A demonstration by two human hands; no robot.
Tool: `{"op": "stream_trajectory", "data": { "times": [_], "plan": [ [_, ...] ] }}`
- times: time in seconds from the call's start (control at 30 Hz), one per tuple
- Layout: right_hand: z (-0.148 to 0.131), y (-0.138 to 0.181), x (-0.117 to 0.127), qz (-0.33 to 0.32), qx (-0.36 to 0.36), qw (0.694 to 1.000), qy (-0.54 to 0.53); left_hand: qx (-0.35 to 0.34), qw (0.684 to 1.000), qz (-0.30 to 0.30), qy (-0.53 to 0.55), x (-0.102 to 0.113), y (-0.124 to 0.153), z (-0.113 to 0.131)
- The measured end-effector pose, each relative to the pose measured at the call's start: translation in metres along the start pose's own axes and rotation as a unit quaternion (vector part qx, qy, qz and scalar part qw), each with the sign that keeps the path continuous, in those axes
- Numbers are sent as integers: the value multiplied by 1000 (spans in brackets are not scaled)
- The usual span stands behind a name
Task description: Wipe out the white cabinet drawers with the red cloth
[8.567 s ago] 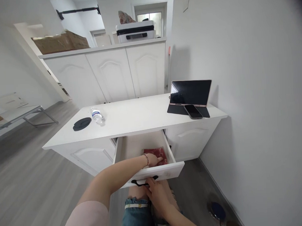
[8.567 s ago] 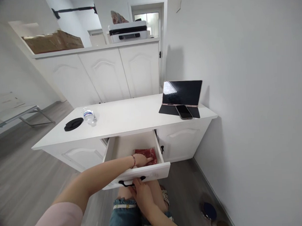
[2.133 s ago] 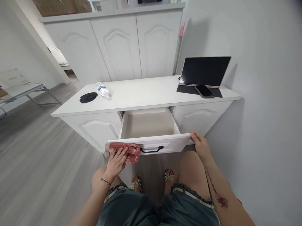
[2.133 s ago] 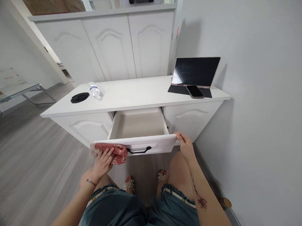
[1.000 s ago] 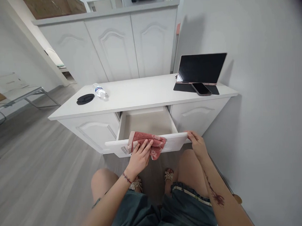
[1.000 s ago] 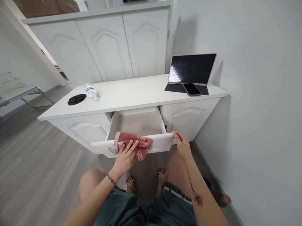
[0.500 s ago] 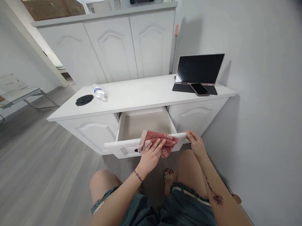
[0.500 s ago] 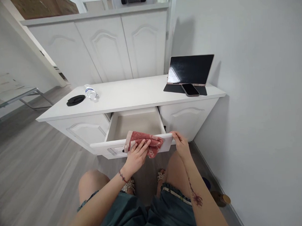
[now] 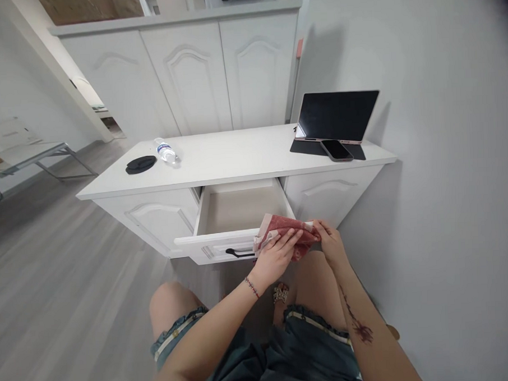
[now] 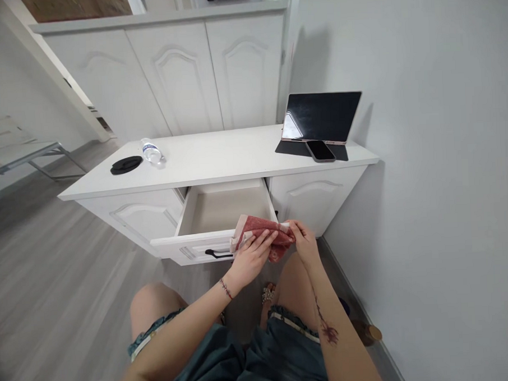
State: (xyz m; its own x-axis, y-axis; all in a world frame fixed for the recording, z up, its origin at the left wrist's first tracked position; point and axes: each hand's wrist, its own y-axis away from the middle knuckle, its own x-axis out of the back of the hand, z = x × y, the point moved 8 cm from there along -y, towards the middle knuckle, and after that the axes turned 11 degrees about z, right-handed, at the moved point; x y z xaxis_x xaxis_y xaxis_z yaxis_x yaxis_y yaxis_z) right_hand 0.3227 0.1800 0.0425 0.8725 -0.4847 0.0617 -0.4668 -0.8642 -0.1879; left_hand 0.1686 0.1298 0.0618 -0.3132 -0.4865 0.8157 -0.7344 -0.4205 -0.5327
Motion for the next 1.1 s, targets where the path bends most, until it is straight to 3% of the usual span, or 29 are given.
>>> {"op": "stream_trajectory", "data": {
  "times": [0.23, 0.33, 0.53, 0.9, 1.0, 1.1],
  "plan": [
    [3, -2, 2, 24, 8, 1000, -8, 10, 1000, 6, 7, 9, 6, -10],
    [5, -3, 3, 44, 9, 999, -10, 46, 999, 14, 16, 17, 18, -23],
    [-4, 2, 2, 77, 57, 993, 67, 138, 989, 45, 29, 37, 63, -59],
    [-11, 11, -1, 132, 61, 984, 101, 211, 970, 107, -54, 68, 145, -116],
    [-24, 18, 0, 176, 110, 971, 122, 222, 966, 115, -67, 74, 161, -127],
    [-46, 42, 0, 251, 222, 927, 167, 235, 961, 123, -82, 77, 177, -135]
  ]
}}
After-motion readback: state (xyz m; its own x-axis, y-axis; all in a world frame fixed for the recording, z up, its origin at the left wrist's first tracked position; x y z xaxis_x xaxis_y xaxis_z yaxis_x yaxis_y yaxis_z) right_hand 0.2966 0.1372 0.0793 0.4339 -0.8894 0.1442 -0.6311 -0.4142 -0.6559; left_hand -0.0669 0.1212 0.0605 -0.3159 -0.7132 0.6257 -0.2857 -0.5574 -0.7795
